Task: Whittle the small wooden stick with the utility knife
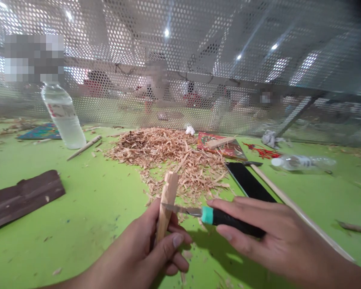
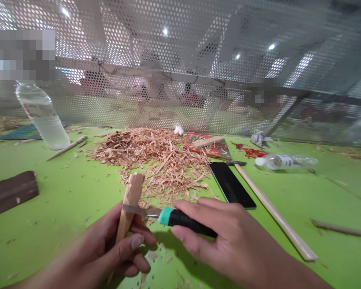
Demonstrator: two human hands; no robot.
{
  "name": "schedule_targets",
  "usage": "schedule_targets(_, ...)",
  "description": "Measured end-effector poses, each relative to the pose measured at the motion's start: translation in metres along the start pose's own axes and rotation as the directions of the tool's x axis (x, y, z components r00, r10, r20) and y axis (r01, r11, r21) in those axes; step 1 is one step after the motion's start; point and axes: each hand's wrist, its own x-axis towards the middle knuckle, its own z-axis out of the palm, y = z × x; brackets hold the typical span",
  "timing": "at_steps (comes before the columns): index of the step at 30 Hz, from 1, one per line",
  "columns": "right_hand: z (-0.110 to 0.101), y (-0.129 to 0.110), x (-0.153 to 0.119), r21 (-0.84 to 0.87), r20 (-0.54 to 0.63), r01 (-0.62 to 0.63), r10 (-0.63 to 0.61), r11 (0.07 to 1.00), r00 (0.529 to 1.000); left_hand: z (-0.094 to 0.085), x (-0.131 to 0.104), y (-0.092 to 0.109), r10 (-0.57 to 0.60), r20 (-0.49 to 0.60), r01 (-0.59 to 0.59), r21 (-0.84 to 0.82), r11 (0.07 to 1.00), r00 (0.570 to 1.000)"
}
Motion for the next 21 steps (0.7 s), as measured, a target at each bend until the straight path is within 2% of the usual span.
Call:
schedule_targets(10, 0.0048, 0.0002, -0.0077, 0.005, -0.012, -0.05, 0.05, 0.999, 0.999, -0.0006, -0.0006, 0.0054, 0.038, -0.001, -0.037, 0.1, 0.994, 0.999)
schedule_targets(16, 0.0053, -0.0003, 0.0, 0.043, 0.006, -0.091, 0.091, 0.995, 0.996, 0.0009, -0.0005, -0.0011, 0.038, -0.069, -0.033, 0.068, 0.997, 0.997)
schedule_targets(21, 0.0079, 0.0024, -0.0014, 0.033, -0.004, -0.087, 0.087, 0.996, 0.996, -0.0033, 0.0023, 0.001, 0.04, -0.028, -0.037, 0.108, 0.993, 0.999)
